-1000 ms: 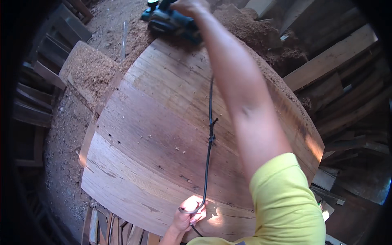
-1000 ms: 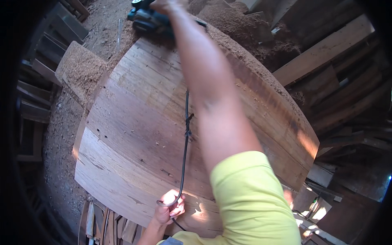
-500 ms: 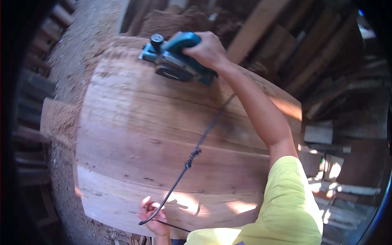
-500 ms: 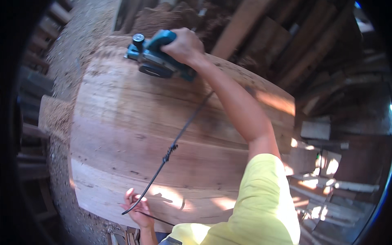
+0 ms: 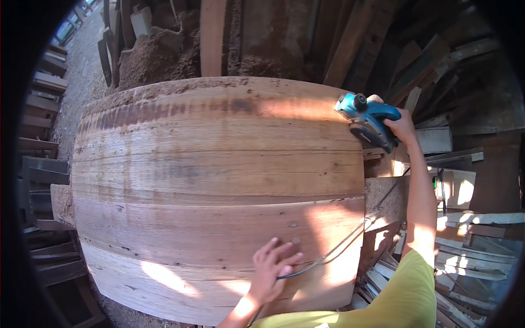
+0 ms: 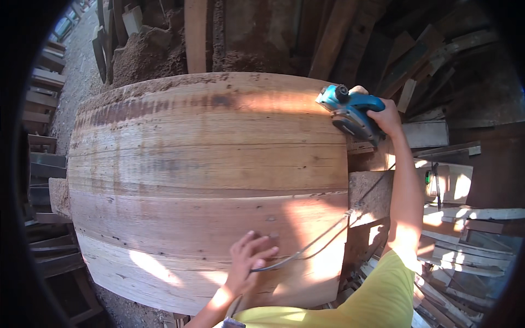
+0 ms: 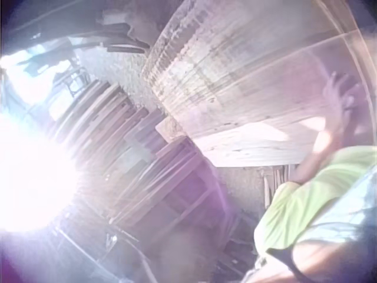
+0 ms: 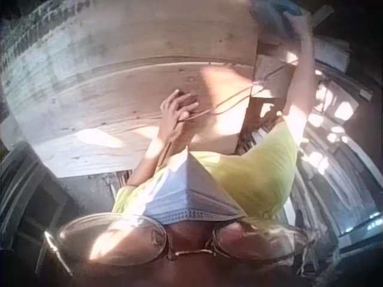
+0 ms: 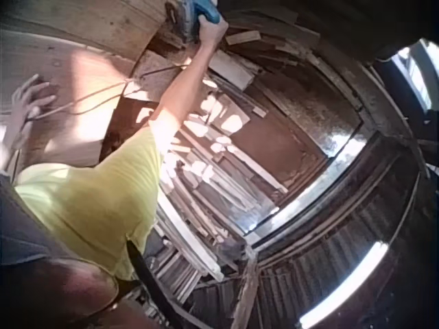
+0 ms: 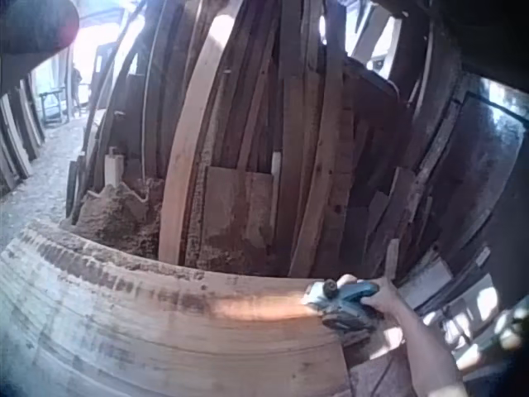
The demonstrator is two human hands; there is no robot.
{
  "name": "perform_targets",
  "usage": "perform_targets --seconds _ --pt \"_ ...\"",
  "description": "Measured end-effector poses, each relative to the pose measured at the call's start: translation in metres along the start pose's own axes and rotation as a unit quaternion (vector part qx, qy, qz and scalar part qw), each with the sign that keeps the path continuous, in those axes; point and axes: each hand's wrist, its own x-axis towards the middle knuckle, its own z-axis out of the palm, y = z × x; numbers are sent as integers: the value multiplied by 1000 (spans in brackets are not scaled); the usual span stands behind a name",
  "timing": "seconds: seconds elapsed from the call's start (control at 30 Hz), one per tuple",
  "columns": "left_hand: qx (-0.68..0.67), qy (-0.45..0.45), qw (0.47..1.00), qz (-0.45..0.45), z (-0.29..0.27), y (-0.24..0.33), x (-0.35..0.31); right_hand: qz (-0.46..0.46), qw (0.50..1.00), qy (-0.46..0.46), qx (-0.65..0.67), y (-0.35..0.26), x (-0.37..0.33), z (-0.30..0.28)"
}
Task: The person hammers a nail into a wooden board, uses an electric planer to smooth the surface, and kemudian picks up the round wooden piece to check the edges.
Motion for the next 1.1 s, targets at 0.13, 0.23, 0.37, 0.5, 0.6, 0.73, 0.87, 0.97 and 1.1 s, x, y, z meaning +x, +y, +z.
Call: perform_targets --seconds 0.13,0.23,0.37,0.5,0.6,0.73,0.87,0.97,1.1 --pt "-45 -84 995 37 80 24 16 61 996 -66 31 53 23 -34" --pt "-70 -57 994 68 119 33 28 39 995 -81 45 68 48 -36" --pt "-8 -90 995 41 134 40 44 9 994 -101 42 69 74 -38" --pt "-3 -88 996 17 140 38 49 -12 990 -135 41 72 90 -40" --pt "-19 -90 996 14 138 34 51 -17 990 -138 29 68 99 -32" --pt "-70 -106 992 14 131 26 49 -39 986 -160 34 39 114 -12" --pt "-62 -121 989 49 124 17 43 -42 985 -163 41 9 123 15" --pt "-60 -132 988 52 110 13 37 -70 985 -156 32 -9 125 33" --pt "3 -53 998 19 86 3 14 -47 981 -186 42 -55 128 59"
